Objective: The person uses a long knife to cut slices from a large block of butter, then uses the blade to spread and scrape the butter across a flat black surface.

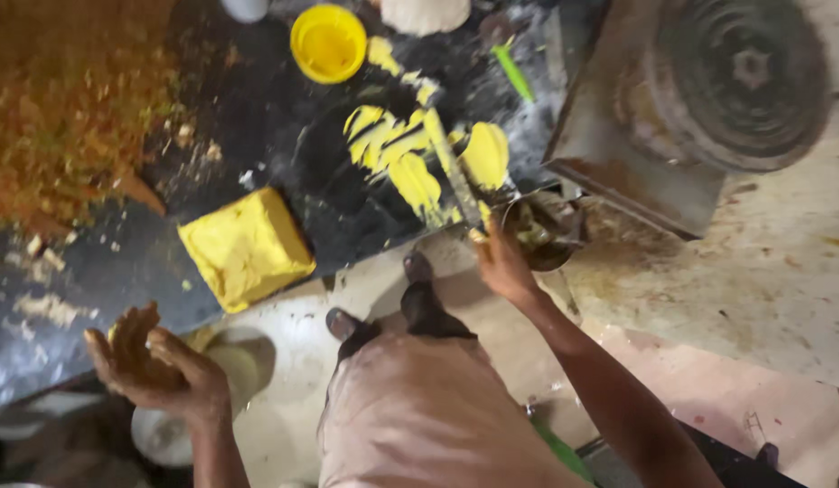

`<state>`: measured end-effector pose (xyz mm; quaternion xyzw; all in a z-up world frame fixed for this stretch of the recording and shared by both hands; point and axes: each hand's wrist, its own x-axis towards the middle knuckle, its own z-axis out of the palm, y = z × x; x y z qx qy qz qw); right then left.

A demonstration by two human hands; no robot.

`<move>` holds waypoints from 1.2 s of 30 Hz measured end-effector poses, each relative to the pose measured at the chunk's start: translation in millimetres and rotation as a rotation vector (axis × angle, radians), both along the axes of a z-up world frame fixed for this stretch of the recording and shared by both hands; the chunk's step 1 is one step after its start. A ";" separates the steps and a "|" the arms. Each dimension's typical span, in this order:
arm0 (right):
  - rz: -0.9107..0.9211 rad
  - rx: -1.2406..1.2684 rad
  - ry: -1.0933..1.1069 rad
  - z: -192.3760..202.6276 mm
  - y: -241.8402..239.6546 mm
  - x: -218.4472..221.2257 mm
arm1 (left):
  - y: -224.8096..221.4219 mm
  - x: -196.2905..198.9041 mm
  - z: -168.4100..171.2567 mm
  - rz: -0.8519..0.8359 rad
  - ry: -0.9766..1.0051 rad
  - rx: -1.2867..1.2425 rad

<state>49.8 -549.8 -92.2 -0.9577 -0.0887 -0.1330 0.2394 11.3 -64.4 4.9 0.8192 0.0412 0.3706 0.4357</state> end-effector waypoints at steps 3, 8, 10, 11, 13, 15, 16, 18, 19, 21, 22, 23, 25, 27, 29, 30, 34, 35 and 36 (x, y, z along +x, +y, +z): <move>-0.218 0.046 0.345 -35.6 -12.8 -9.4 | 11.9 -14.2 -3.3 0.066 0.028 -0.076; -0.268 0.057 0.447 -53.7 87.5 -47.3 | 31.6 -27.9 -6.6 0.114 0.055 -0.187; -0.320 0.103 0.479 -37.2 116.0 -57.8 | 38.8 -27.5 -3.6 0.101 0.052 -0.184; -0.344 0.103 0.472 -28.5 117.5 -60.1 | 44.0 -27.3 0.5 0.105 0.061 -0.161; -0.300 0.141 0.516 -20.3 114.0 -56.9 | 52.0 -22.6 6.5 0.107 0.058 -0.144; -0.330 -0.025 0.245 -22.3 83.7 -40.9 | 60.0 -27.8 11.7 0.109 0.100 -0.117; -0.308 0.047 0.265 -23.6 58.0 -22.0 | 63.5 -26.5 10.7 0.109 0.094 -0.122; -0.266 0.179 0.307 -31.4 24.4 30.5 | 71.9 -22.0 4.4 0.105 0.025 -0.197; -0.236 0.074 0.320 -37.1 19.1 60.2 | 72.6 -21.4 -1.2 0.108 0.014 -0.201; -0.151 -0.199 0.335 -49.5 33.9 110.9 | 69.6 -19.0 -13.6 0.084 -0.046 -0.259; -0.131 -0.301 0.336 -53.0 52.1 123.3 | 67.6 -17.7 -18.7 0.076 -0.067 -0.280; -0.164 -0.310 0.394 -51.7 69.2 125.2 | 63.1 -15.4 -23.4 0.064 -0.083 -0.301; -0.274 -0.252 0.594 -43.0 109.1 99.3 | 55.8 -14.9 -24.5 0.044 -0.101 -0.323; -0.132 -0.231 0.519 -22.8 132.1 51.0 | 51.5 -18.3 -19.7 0.006 -0.049 -0.331; 0.025 0.063 0.485 4.9 140.3 10.0 | 50.4 -16.8 -13.7 -0.010 -0.067 -0.275; 0.005 0.254 0.640 21.3 137.2 -8.1 | 50.3 -16.5 -11.0 -0.016 -0.077 -0.214; -0.243 0.487 0.723 61.7 106.6 -31.9 | 46.3 -14.8 0.9 -0.074 -0.066 -0.199; -0.143 0.476 0.469 63.8 94.6 -30.4 | 41.4 -7.7 3.4 -0.149 -0.138 -0.209; -0.138 0.474 0.473 64.3 83.4 -24.9 | 32.5 0.9 6.3 -0.221 -0.215 -0.225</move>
